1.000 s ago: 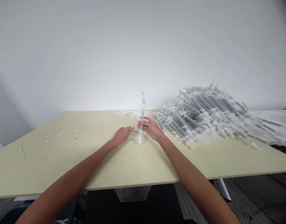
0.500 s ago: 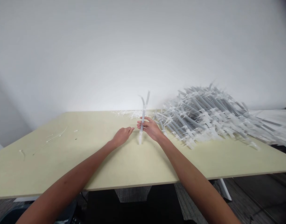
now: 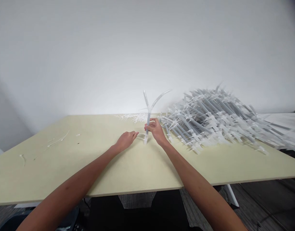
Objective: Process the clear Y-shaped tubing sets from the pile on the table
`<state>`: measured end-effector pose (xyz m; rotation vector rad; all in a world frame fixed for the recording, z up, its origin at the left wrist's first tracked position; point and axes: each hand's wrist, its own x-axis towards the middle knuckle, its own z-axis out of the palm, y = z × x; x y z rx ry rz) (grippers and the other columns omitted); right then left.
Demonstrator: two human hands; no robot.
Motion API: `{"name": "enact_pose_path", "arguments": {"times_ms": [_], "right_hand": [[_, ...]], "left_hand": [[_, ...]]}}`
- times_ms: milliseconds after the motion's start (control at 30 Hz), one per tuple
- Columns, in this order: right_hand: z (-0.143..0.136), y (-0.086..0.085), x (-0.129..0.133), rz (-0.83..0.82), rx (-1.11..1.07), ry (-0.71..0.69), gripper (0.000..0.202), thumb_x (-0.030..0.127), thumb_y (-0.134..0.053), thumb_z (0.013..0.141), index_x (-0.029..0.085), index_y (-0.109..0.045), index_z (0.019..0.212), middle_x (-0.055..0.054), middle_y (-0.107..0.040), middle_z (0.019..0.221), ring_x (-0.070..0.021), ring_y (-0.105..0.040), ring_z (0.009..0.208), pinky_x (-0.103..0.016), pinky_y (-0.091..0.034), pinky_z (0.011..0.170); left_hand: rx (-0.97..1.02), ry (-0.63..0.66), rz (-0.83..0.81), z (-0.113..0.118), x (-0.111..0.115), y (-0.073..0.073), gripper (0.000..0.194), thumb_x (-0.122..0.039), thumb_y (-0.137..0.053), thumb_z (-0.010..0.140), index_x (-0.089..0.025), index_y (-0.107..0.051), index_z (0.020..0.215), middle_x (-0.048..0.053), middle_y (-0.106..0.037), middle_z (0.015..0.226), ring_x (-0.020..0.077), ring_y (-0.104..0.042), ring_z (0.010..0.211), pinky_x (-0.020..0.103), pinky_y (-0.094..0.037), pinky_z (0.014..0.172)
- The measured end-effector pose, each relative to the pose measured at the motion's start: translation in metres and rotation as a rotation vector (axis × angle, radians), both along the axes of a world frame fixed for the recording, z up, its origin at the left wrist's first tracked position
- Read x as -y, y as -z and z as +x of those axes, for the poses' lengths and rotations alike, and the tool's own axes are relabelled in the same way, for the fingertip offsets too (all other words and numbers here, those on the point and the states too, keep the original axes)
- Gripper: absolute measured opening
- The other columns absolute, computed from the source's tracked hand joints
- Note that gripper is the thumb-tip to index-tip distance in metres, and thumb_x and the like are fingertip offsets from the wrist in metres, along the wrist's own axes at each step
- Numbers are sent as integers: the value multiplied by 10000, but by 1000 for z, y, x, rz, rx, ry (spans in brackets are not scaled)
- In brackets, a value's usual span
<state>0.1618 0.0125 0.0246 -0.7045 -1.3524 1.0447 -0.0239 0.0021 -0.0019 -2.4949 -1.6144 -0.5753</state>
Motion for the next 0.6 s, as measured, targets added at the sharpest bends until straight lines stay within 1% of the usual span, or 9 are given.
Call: {"name": "enact_pose_path", "arguments": {"times_ms": [167,333,467,600], "right_hand": [[1,4,-5,11,16,38,389,268,-685,617,234,-429,908,46,-571,737,-126,-587,633,-302,-497,642],[1,7,-8,-101,10,58,373,243,-716,580,212,-491,875,49,-517,739,-116,-583,607,-312,-528,620],[-1,6,-7,-197,-51,28,314,218,-726,579,165,-561,840,22,-521,737,-113,-580,576,-351,-542,657],[-2,5,-4,-224,-98,-42,234,197,-724,596,147,-582,775,9,-530,696,-113,-573,560,-374,-540,681]], "left_hand": [[15,11,13,-1,0,-1,480,-440,-186,951,-192,-560,783,39,-602,642,165,-565,600,276,-309,563],[27,-18,6,-2,-1,-2,470,-445,-203,947,-194,-561,774,34,-598,632,159,-555,591,276,-300,557],[43,-67,7,-5,-3,-2,461,-443,-210,946,-196,-555,766,30,-589,632,158,-555,611,271,-303,567],[46,-82,22,-8,-6,-1,462,-444,-205,946,-199,-546,752,30,-580,630,161,-550,609,270,-301,576]]}}
